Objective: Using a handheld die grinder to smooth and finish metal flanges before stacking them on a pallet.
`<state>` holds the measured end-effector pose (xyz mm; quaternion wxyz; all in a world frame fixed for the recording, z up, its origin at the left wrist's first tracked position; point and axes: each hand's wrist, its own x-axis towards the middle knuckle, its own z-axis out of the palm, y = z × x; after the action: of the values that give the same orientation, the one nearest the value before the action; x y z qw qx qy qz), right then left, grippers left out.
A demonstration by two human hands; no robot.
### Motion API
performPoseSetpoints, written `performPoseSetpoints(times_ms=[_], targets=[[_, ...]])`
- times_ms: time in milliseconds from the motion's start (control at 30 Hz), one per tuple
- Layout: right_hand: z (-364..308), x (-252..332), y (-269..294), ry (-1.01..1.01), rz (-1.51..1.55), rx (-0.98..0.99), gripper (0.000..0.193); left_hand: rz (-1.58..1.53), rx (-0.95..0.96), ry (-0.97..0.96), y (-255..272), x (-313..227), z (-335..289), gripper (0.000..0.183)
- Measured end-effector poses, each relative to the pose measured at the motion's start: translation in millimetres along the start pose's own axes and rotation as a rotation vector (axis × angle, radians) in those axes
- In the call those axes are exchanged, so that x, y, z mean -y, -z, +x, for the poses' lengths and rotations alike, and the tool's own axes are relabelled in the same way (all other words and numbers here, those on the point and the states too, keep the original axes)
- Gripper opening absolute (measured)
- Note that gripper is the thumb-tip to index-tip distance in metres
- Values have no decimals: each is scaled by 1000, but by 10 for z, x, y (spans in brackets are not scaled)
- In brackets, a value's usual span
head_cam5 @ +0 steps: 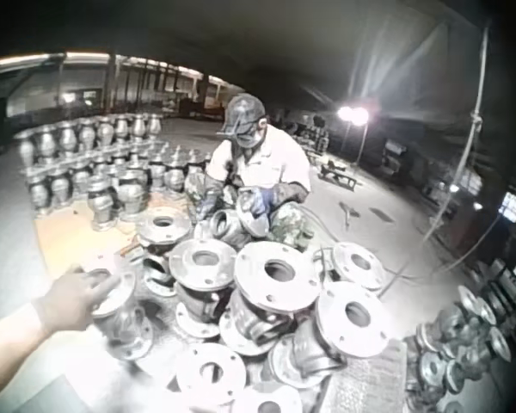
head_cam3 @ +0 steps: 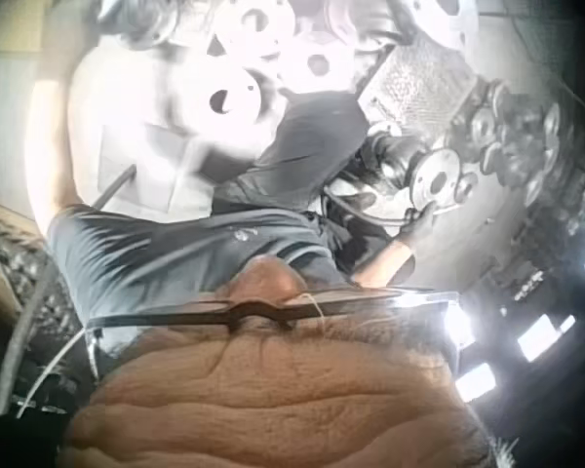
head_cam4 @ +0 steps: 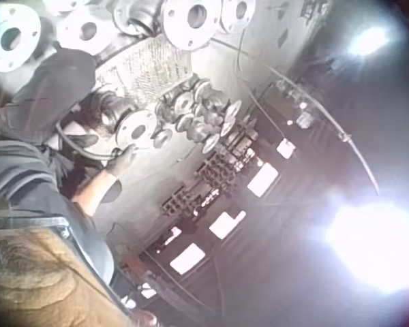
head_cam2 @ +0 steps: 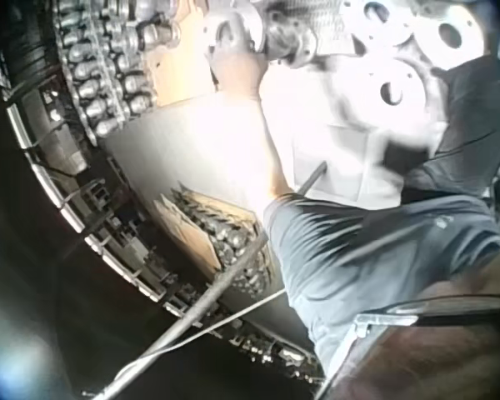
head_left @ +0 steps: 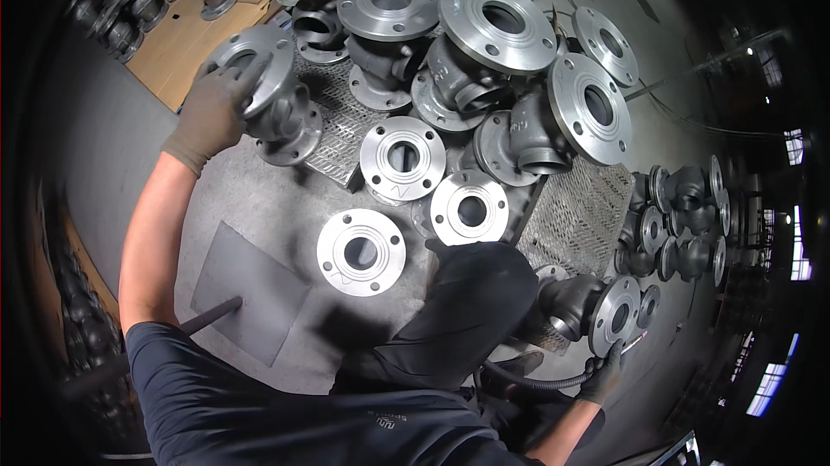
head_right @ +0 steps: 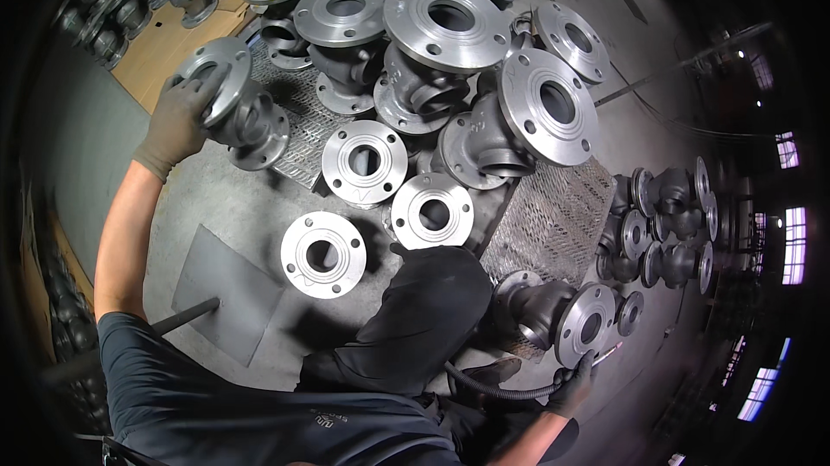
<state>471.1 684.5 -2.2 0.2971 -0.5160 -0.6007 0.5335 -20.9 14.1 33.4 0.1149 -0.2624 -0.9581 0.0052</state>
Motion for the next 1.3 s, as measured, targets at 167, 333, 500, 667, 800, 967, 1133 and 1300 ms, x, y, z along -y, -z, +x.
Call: performPoseSetpoints(times_ms=[167, 333, 500, 667, 800, 967, 1133, 1300], targets=[[-5, -11, -29, -12, 52, -10, 21, 225, -57, 279, -253, 258, 241, 69], [-15, -41, -20, 22, 33, 18, 26, 128, -70, 488, -412, 169, 523, 68], [-36, -14, -62, 28, 74, 33, 27, -259, -489, 334, -234, -1210, 551, 71], [-73, 63, -213, 106, 115, 93, 23, -1150, 178, 33, 98, -3903, 692, 94], [-120, 184, -388, 204, 129, 212, 18, -1073, 555, -294, 315, -5191, 926, 100], [-80, 503, -697, 231, -47, 301, 27, -1195, 692, -239, 140, -5427, 1052, 91], [-105, 894, -997, 388, -17, 372, 16, -1437, 392, 193, 114, -5258, 1005, 67], [-469, 1544, -984, 288, -157, 540, 34, -1906, -41, 311, 775, -4734, 660, 39]])
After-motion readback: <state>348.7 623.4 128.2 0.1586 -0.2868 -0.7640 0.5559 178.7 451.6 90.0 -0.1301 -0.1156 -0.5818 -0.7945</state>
